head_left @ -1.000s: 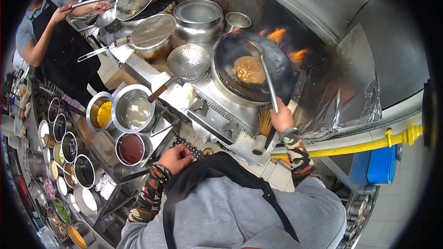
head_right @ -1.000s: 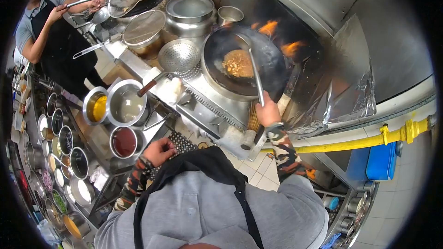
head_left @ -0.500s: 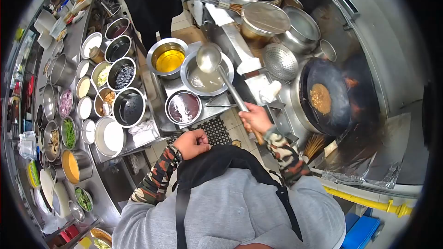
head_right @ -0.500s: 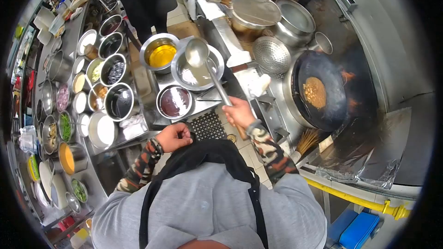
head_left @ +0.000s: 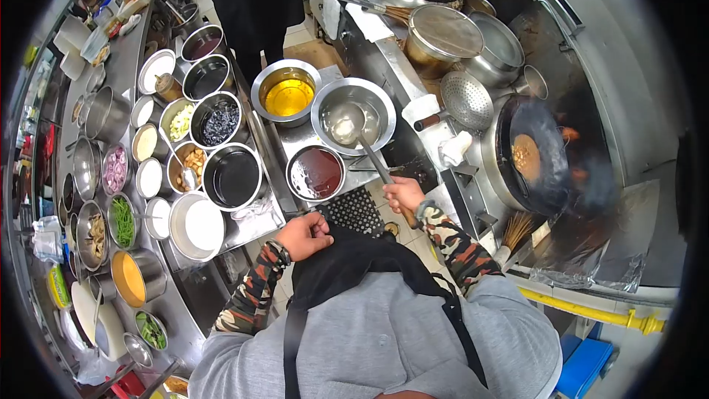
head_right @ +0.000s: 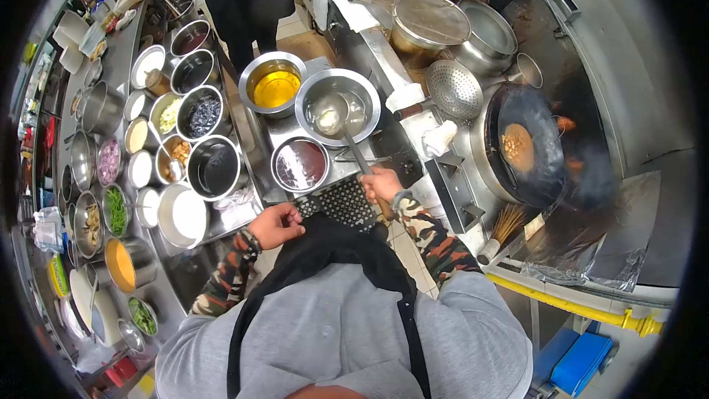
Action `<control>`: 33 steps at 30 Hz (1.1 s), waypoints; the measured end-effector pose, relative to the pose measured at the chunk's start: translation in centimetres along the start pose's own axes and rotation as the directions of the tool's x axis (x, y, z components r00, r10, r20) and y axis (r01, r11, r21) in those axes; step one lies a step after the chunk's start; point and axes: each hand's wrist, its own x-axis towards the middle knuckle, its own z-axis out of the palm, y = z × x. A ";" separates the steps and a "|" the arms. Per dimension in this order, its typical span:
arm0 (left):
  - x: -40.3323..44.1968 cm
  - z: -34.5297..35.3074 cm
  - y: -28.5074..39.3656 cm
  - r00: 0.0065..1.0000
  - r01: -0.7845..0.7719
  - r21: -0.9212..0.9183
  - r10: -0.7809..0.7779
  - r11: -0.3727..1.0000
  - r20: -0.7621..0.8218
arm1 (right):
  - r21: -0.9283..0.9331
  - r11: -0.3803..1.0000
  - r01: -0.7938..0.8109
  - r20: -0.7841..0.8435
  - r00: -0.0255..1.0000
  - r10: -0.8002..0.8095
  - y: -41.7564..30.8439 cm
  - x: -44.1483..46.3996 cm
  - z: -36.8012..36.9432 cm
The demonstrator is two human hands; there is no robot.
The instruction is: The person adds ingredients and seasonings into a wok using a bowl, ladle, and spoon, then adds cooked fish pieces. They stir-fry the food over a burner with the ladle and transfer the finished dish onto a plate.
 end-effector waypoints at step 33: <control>25.1 32.5 23.2 0.549 -0.835 0.318 0.645 0.449 0.531 | 0.166 0.922 0.350 -0.669 0.726 -0.155 5.9 -26.6 -34.3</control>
